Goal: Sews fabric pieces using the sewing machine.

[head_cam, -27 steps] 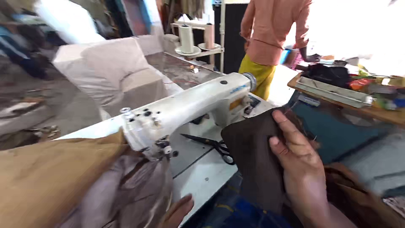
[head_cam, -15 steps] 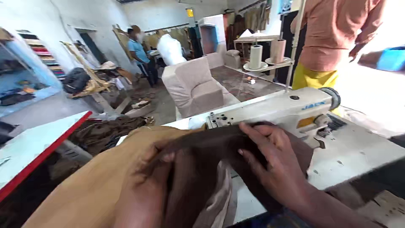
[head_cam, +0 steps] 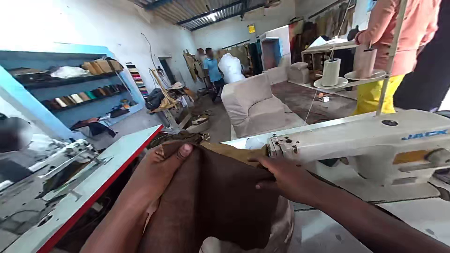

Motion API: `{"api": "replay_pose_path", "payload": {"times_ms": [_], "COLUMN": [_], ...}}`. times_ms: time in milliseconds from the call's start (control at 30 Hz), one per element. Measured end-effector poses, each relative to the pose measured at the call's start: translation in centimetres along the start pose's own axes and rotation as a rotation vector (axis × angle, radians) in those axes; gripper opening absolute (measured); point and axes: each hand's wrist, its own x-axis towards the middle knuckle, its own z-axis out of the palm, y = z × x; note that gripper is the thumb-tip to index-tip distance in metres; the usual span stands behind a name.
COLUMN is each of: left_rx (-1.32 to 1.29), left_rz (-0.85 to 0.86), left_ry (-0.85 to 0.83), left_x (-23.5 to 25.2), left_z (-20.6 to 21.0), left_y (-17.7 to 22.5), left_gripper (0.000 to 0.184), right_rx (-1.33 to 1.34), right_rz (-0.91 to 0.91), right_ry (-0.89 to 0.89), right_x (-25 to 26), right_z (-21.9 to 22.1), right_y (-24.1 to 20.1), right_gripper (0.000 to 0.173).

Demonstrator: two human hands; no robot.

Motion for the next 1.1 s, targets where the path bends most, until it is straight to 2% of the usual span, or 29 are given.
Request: {"api": "replay_pose_path", "payload": {"times_ms": [67, 267, 400, 533, 1000, 1100], "left_rx": [0.028, 0.239, 0.303, 0.288, 0.254, 0.245], "left_rz": [-0.012, -0.107, -0.114, -0.165, -0.066, 0.040], "left_ry": [0.057, 0.232, 0.232, 0.267, 0.306, 0.382], "left_x": [0.1, 2.0, 2.9, 4.0, 6.4, 6.7], "left_z": [-0.9, -3.8, -5.7, -6.0, -5.5, -4.9], "left_y": [0.4, -0.2, -1.7, -2.3, -2.4, -2.3], "left_gripper": [0.017, 0.016, 0.019, 0.017, 0.017, 0.015], "right_rx": [-0.001, 0.137, 0.191, 0.183, 0.207, 0.197], "right_rz": [0.038, 0.157, 0.130, 0.138, 0.151, 0.169], "right_ry": [-0.079, -0.024, 0.059, 0.110, 0.163, 0.166], "right_x": [0.3, 1.0, 1.5, 1.8, 2.0, 1.8], "right_z": [0.4, 0.1, -0.2, -0.1, -0.5, -0.3], "right_y": [-0.3, 0.4, 1.1, 1.1, 1.1, 0.8], "right_gripper": [0.044, 0.034, 0.024, 0.024, 0.020, 0.023]}}
